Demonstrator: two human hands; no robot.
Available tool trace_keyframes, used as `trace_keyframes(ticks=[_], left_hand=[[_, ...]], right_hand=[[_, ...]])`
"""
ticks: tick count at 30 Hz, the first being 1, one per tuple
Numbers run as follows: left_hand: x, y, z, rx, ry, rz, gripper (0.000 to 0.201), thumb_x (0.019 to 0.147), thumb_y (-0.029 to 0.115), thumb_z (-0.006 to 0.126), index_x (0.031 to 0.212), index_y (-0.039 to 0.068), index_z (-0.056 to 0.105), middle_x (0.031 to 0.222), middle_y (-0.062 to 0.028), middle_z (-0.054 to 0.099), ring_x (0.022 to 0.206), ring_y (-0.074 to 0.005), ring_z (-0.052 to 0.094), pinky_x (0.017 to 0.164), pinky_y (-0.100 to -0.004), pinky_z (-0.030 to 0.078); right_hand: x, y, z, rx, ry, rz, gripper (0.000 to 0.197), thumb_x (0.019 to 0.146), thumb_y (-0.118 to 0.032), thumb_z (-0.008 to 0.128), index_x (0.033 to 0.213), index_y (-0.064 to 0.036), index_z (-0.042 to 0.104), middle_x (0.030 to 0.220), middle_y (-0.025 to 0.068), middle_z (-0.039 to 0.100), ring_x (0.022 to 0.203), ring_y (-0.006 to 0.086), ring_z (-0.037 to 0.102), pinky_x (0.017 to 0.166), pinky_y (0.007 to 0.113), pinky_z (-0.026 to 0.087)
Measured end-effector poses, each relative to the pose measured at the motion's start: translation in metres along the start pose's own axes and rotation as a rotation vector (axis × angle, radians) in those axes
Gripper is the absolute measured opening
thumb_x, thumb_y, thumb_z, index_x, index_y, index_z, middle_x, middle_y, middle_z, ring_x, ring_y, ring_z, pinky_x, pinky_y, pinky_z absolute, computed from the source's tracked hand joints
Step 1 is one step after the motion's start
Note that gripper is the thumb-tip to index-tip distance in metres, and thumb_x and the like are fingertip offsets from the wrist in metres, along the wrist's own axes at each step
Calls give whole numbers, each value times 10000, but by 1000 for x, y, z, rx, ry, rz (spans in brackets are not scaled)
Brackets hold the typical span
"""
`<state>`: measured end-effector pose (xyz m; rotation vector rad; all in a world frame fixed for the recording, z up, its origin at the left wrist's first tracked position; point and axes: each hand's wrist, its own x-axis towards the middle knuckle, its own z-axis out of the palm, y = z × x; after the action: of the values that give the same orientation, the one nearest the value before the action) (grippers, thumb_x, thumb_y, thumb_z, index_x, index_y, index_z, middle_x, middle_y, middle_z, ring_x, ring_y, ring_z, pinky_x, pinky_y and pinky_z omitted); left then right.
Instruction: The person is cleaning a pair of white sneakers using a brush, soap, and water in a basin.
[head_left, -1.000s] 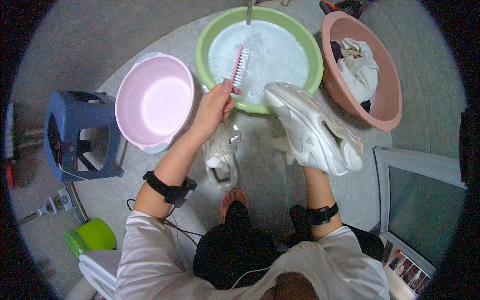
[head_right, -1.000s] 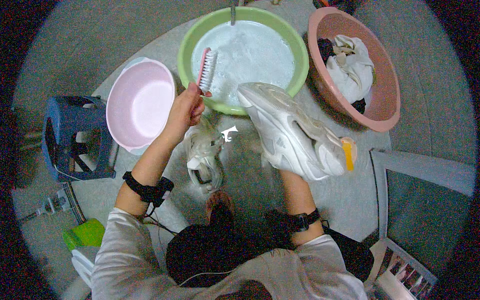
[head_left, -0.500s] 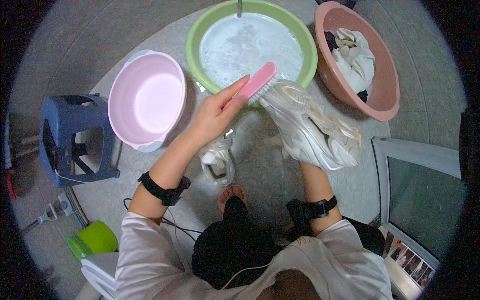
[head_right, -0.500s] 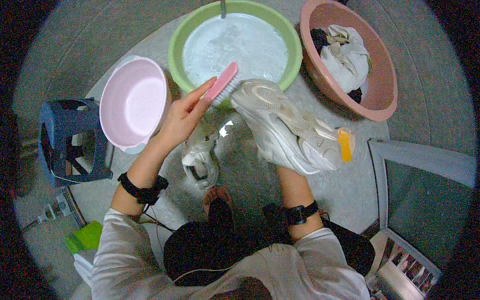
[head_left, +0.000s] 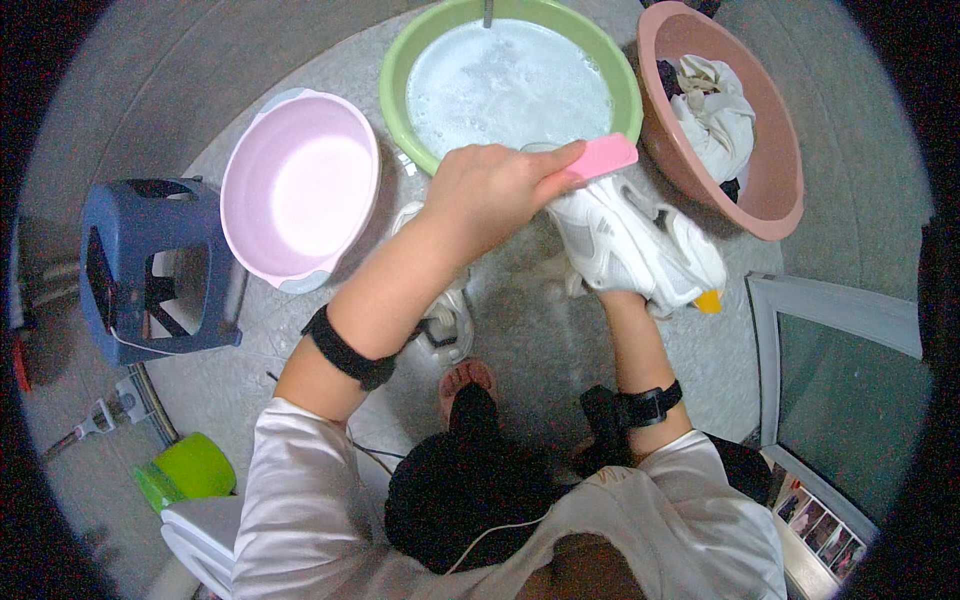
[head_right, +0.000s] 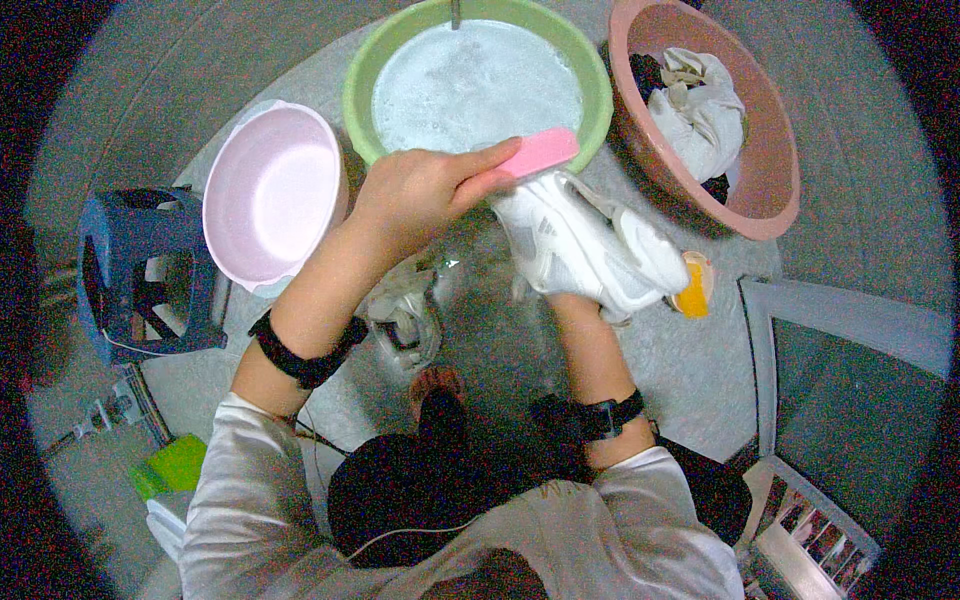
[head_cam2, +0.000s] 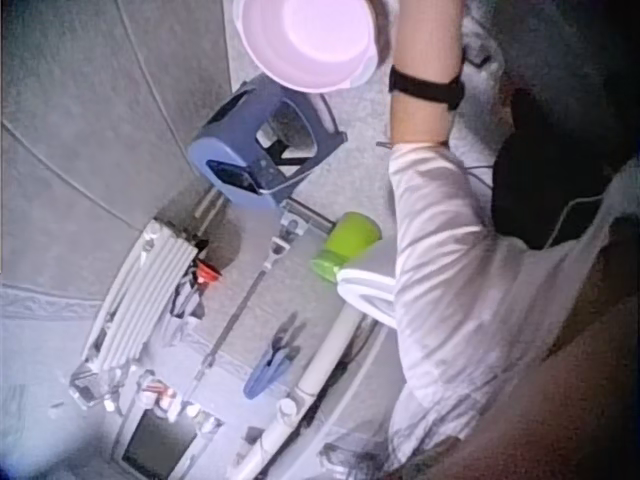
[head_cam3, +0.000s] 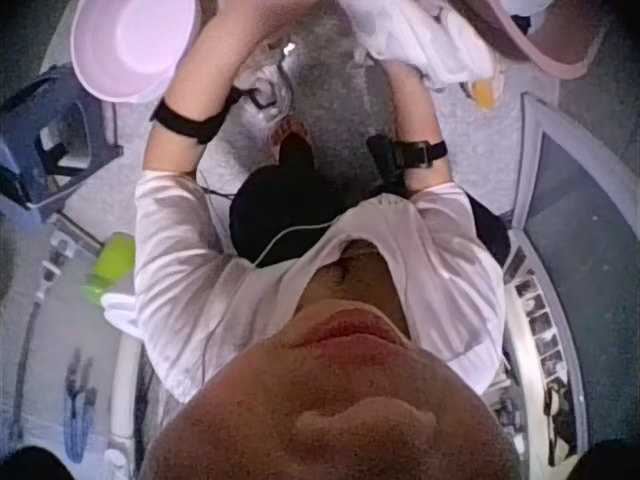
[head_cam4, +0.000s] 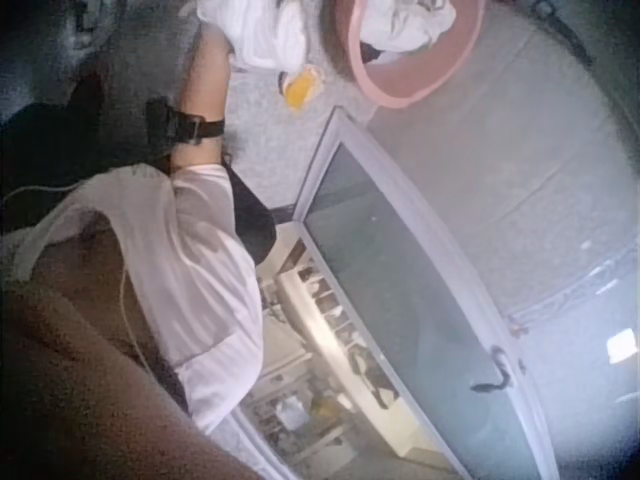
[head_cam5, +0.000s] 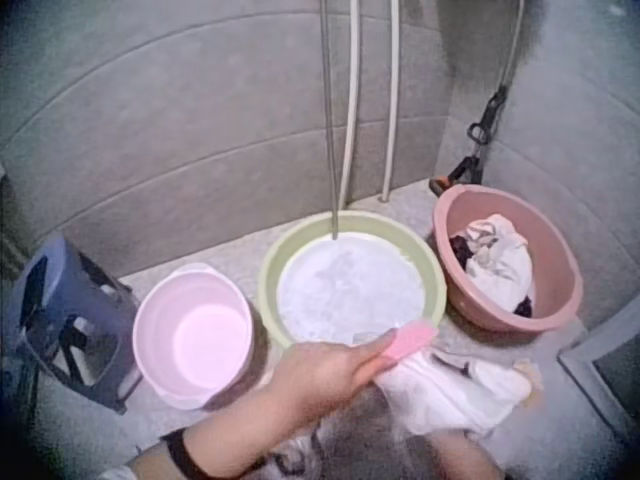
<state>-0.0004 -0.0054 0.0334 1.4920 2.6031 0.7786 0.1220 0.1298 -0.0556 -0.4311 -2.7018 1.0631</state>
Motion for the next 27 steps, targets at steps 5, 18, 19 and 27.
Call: trace_keyframes(ticks=[5, 18, 19, 27], left_hand=[[-2, 3, 6, 55, 24, -32, 355, 828, 437, 413, 1126, 274, 518, 607, -137, 574, 542, -308, 571, 467, -400, 443], [-27, 15, 12, 102, -105, 149, 365, 840, 291, 406, 1200, 234, 417, 512, -89, 545, 457, -278, 564, 374, -379, 443], [-26, 11, 10, 103, -109, 149, 365, 840, 291, 406, 1200, 234, 417, 512, -89, 545, 457, -278, 564, 374, -379, 443], [-18, -8, -15, 23, -126, -61, 292, 823, 297, 492, 1102, 225, 543, 675, -151, 581, 592, -313, 577, 515, -380, 454]], right_hand=[[6, 17, 1, 120, -34, 35, 513, 805, -227, 530, 1251, -48, 349, 1273, 148, 356, 1181, 280, 326, 986, 341, 252], [18, -26, -2, 209, 41, -66, 407, 763, -285, 507, 1141, -140, 467, 1151, 146, 466, 1064, 322, 424, 911, 374, 334], [15, -31, -4, 2, -4, -4, 417, 763, -287, 508, 1151, -143, 460, 1156, 147, 463, 1079, 327, 413, 922, 387, 323], [7, -1, 14, -288, 16, 22, 433, 775, -329, 506, 1150, -118, 463, 1116, 138, 476, 1036, 317, 438, 870, 409, 348]])
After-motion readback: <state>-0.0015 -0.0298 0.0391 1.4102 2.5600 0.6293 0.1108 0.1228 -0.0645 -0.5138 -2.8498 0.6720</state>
